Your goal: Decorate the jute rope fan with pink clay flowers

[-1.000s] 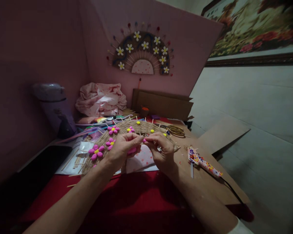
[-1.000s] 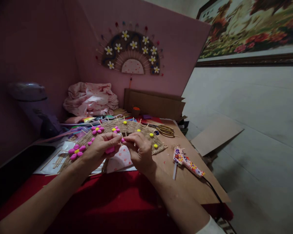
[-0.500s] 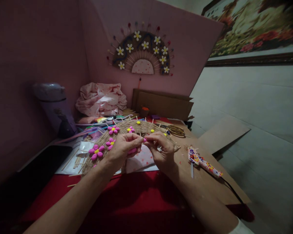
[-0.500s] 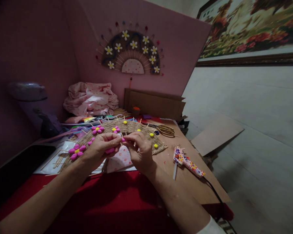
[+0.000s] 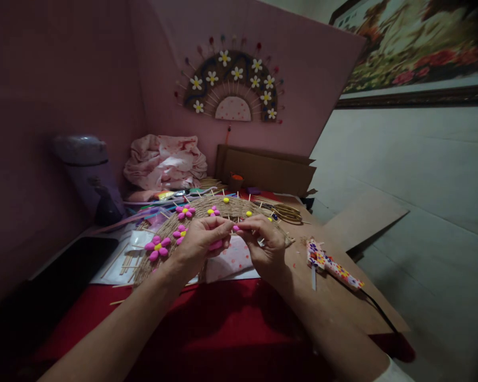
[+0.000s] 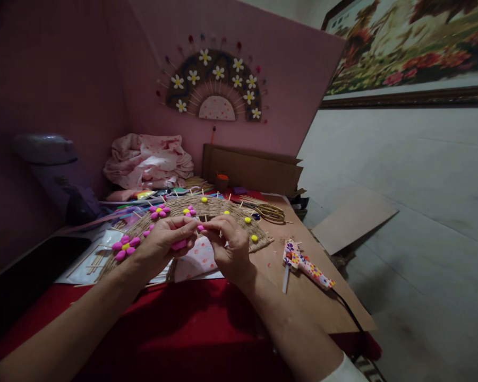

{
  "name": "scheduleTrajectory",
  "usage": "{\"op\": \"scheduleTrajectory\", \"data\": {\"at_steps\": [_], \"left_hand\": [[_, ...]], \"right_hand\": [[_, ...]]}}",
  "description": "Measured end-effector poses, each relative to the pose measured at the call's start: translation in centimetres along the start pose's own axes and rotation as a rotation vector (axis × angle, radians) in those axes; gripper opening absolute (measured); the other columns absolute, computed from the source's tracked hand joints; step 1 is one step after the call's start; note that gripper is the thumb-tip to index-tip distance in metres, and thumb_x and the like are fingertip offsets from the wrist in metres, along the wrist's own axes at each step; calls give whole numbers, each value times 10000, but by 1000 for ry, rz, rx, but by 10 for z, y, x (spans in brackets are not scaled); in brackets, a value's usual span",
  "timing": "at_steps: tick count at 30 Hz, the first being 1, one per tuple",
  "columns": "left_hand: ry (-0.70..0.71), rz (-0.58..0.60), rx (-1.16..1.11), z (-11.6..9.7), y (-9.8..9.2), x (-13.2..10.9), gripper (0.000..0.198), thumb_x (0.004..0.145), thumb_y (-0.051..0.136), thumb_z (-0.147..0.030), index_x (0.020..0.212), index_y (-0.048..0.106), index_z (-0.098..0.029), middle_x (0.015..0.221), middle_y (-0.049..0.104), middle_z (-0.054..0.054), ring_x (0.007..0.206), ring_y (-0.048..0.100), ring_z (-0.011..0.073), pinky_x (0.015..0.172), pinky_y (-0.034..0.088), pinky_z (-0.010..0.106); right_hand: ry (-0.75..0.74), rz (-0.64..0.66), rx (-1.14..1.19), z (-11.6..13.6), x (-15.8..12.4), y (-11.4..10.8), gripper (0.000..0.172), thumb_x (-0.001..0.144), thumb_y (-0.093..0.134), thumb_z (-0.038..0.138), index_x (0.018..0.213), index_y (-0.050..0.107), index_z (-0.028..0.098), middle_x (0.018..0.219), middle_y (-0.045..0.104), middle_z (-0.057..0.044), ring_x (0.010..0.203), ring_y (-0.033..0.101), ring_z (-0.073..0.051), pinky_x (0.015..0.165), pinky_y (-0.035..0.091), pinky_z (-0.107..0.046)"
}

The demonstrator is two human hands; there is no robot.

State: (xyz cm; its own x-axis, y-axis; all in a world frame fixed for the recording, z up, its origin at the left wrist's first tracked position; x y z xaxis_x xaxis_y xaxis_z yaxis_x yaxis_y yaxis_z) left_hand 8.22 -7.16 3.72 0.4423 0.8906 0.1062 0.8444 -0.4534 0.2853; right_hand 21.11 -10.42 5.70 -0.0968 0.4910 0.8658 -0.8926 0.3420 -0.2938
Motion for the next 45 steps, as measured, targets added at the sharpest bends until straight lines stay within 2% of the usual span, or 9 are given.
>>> {"op": "scheduleTrajectory", "data": {"at_steps": [5, 13, 19, 23, 26, 30, 34, 39, 45], "left_hand": [[-13, 1, 2, 0, 0, 0, 318, 690, 714, -383, 597, 550, -127, 487, 472, -32, 390, 293, 21, 392, 127, 187], [-4, -18, -56, 0, -1, 0, 309, 726, 691, -364, 593, 550, -123, 487, 483, -32, 388, 270, 16, 398, 122, 191], [-3, -12, -57, 0, 0, 0, 308, 732, 686, -360, 596, 548, -120, 488, 484, -32, 386, 274, 14, 393, 125, 187], [2, -25, -61, 0, -1, 0, 295, 727, 691, -356, 615, 546, -125, 493, 490, -32, 388, 285, 17, 390, 135, 179], [16, -22, -37, 0, -1, 1, 298, 720, 697, -363, 619, 543, -128, 490, 483, -36, 389, 292, 19, 386, 139, 173], [20, -32, -24, 0, 0, 1, 343, 703, 708, -391, 586, 518, -129, 491, 472, -34, 387, 297, 19, 376, 131, 167], [2, -20, -34, 2, 1, 0, 372, 693, 711, -415, 574, 504, -130, 482, 456, -38, 384, 291, 16, 377, 136, 166], [-8, -14, -16, 3, 1, 0, 387, 694, 702, -449, 584, 514, -129, 477, 455, -35, 404, 307, 25, 392, 152, 171], [-7, -1, 13, 3, 0, 1, 380, 689, 707, -428, 557, 533, -118, 472, 466, -27, 397, 293, 19, 396, 141, 179]], "right_hand": [[7, -12, -11, 0, 0, -1, 132, 811, 609, 157, 926, 633, 216, 790, 605, -14, 674, 555, -125, 547, 446, -248], [-124, 40, -100, 3, -5, 1, 413, 841, 535, 80, 1209, 576, 264, 890, 627, -52, 788, 602, -146, 671, 510, -281], [-119, 18, -131, 2, -7, 0, 440, 838, 526, 74, 1229, 566, 273, 898, 631, -53, 780, 610, -145, 681, 520, -285], [-119, 28, -116, 4, -6, 1, 397, 834, 535, 77, 1186, 594, 252, 885, 633, -52, 782, 609, -148, 666, 515, -276], [-81, -23, -97, 4, -4, -2, 296, 841, 535, 80, 1078, 632, 228, 869, 634, -45, 764, 602, -138, 672, 507, -274], [-64, 1, -39, 5, -3, 0, 202, 851, 522, 85, 956, 634, 216, 831, 635, -32, 771, 596, -142, 685, 496, -284], [-14, -1, -15, 3, -4, 1, 104, 826, 588, 129, 890, 614, 206, 797, 613, -24, 716, 564, -137, 602, 464, -263], [-16, 61, 23, 5, -3, 4, 207, 831, 581, 118, 1015, 604, 211, 863, 591, -32, 709, 545, -121, 575, 457, -245], [-29, 17, -9, 6, -2, 0, 169, 820, 596, 104, 948, 615, 213, 839, 586, -22, 729, 549, -122, 575, 453, -238]]}}
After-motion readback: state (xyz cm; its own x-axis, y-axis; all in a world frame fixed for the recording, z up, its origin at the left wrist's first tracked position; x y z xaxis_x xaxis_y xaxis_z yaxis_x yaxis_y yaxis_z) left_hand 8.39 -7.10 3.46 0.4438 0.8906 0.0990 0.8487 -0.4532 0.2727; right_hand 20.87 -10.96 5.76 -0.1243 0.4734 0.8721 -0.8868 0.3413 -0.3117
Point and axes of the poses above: each hand's wrist, its own x-axis towards the middle knuckle, its own y-axis out of the palm, z = x × y, the point moved 5 cm from there along x, towards the middle knuckle
